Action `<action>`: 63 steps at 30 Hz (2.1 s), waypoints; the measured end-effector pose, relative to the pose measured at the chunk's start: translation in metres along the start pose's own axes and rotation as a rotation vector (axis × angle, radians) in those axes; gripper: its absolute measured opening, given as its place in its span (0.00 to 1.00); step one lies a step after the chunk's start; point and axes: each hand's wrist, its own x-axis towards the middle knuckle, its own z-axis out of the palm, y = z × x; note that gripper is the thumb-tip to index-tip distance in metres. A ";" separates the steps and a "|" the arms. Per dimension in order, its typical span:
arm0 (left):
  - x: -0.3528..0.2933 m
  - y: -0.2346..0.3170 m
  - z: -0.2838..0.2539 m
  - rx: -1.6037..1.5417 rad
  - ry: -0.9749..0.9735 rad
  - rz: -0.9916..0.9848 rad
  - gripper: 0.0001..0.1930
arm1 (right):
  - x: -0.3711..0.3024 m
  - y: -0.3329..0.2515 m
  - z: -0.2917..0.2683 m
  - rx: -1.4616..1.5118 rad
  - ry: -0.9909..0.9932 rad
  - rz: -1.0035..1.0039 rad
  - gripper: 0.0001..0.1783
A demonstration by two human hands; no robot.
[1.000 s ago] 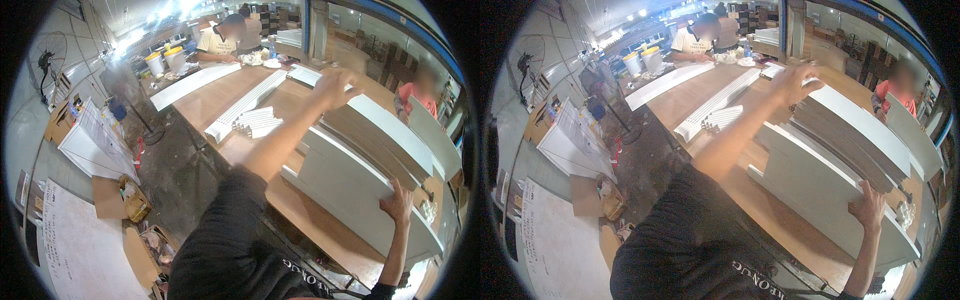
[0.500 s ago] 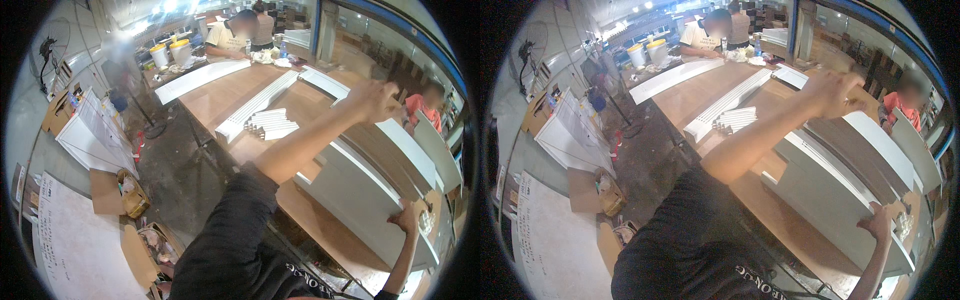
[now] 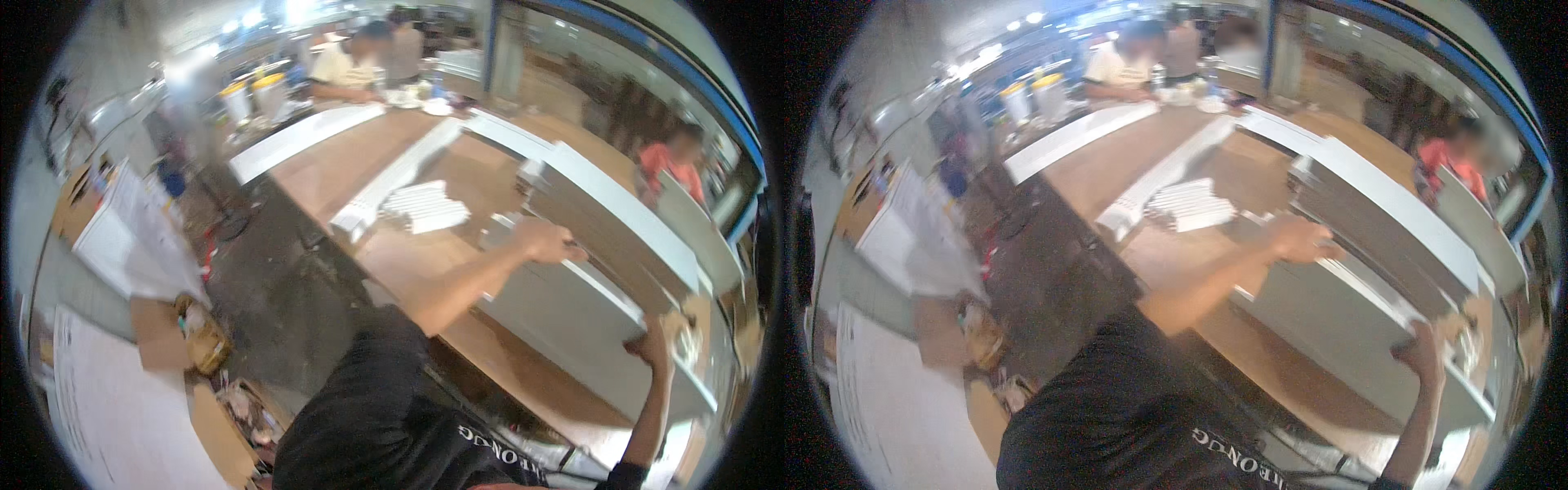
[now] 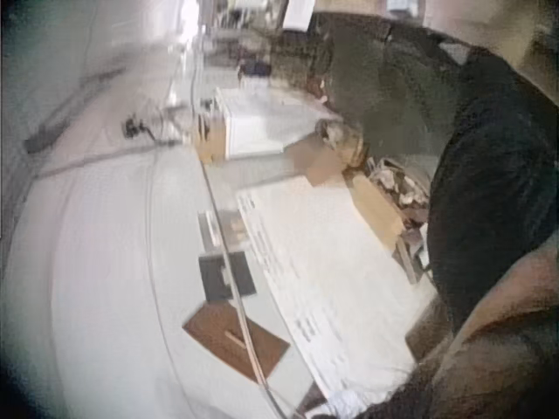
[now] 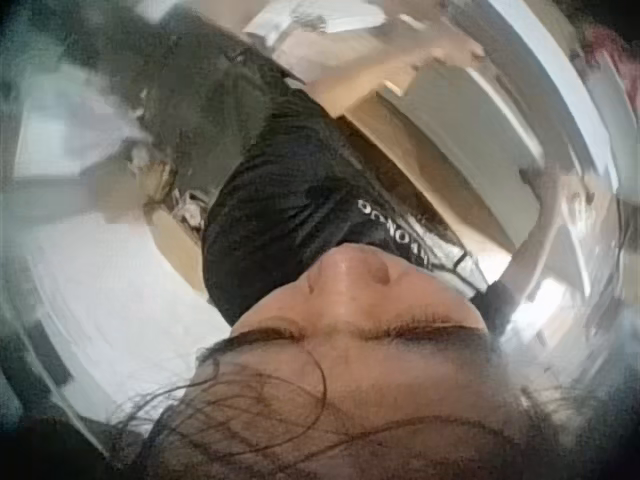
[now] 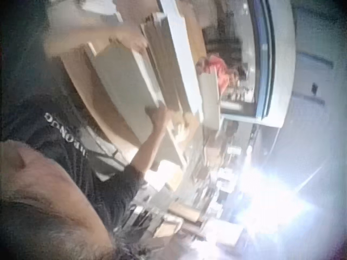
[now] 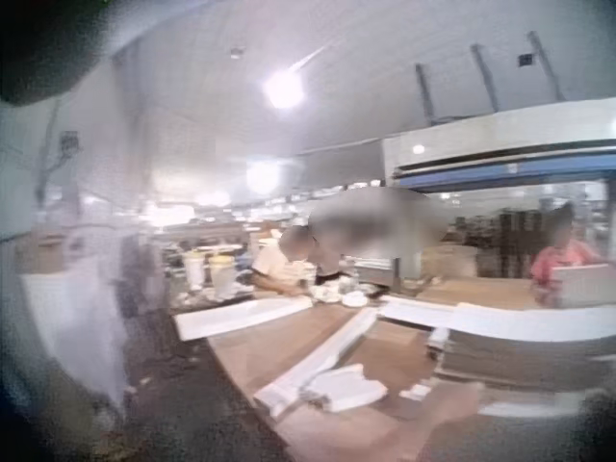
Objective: The person repeatedly picks up white slatted panels and thin white strips from a workbench, aligns the strips into the panel grooves, and stacks the assembled units. The person handles the parts by hand without visible tools, working alongside others in a workshop.
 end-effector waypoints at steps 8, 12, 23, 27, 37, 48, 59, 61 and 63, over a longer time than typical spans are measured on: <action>0.016 0.002 0.000 0.327 -0.238 0.202 0.39 | 0.003 -0.058 -0.031 -0.146 -0.105 -0.037 0.32; -0.007 -0.001 0.004 0.286 -0.031 0.078 0.28 | 0.005 -0.062 -0.022 -0.127 -0.067 0.009 0.34; -0.008 0.016 0.018 0.320 0.018 0.086 0.25 | 0.051 -0.006 -0.009 -0.224 -0.470 0.134 0.52; -0.017 0.020 0.022 0.330 0.121 0.063 0.26 | 0.042 0.002 0.003 -0.254 -0.240 -0.087 0.43; -0.001 0.014 0.030 0.364 0.171 0.099 0.29 | 0.046 0.006 0.009 -0.201 -0.290 0.005 0.46; 0.018 0.002 0.024 0.324 -0.062 0.068 0.24 | -0.012 -0.005 0.001 0.005 0.158 -0.199 0.44; -0.009 0.022 0.030 0.213 0.086 0.115 0.16 | -0.041 0.118 -0.038 -0.237 -0.158 0.159 0.39; -0.004 0.026 0.034 0.251 0.052 0.141 0.18 | -0.045 0.129 -0.032 -0.184 -0.117 0.137 0.37; -0.011 0.028 0.027 0.254 -0.096 -0.006 0.27 | -0.040 0.117 -0.024 -0.242 -0.115 0.061 0.29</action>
